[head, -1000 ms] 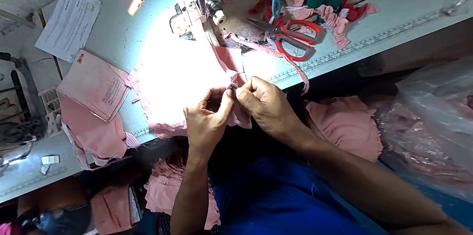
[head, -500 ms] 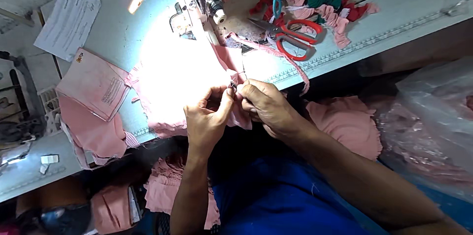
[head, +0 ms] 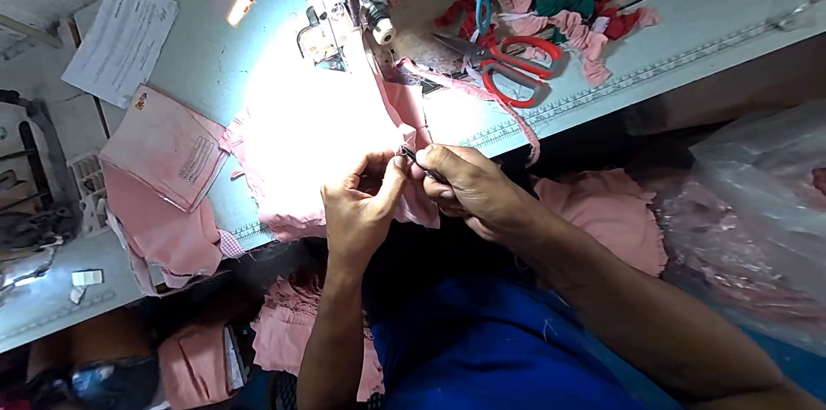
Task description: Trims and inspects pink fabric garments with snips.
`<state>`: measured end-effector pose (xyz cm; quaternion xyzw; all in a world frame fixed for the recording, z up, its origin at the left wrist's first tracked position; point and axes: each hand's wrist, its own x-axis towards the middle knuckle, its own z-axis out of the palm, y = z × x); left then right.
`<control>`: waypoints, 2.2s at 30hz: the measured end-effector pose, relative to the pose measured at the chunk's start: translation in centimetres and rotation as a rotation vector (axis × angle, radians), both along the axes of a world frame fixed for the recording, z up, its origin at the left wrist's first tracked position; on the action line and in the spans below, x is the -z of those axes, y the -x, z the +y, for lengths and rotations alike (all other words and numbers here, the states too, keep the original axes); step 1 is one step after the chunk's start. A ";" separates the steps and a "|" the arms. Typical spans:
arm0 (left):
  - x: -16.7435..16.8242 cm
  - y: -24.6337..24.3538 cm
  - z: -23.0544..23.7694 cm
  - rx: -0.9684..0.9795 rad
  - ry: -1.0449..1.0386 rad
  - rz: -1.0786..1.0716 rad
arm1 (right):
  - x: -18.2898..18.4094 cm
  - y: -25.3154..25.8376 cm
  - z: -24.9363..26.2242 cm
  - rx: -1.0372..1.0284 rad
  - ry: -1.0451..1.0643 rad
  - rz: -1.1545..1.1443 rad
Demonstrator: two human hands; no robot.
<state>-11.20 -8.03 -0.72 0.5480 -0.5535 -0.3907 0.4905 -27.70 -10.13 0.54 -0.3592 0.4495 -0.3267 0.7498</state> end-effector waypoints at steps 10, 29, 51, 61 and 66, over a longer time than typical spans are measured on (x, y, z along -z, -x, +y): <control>0.0 0.0 0.0 0.020 -0.003 -0.012 | 0.4 -0.5 0.1 0.054 0.071 0.042; -0.6 -0.5 0.2 0.019 -0.073 -0.047 | 0.6 -0.2 -0.2 0.094 0.785 0.693; -0.9 -0.4 0.0 0.013 -0.030 -0.031 | -1.4 1.0 1.5 -0.095 0.467 0.371; -1.0 0.3 0.4 -0.020 -0.015 -0.029 | -0.6 0.5 1.6 -0.018 0.452 0.525; -0.9 0.4 0.4 -0.024 -0.017 -0.028 | -0.4 0.1 1.6 0.013 0.466 0.543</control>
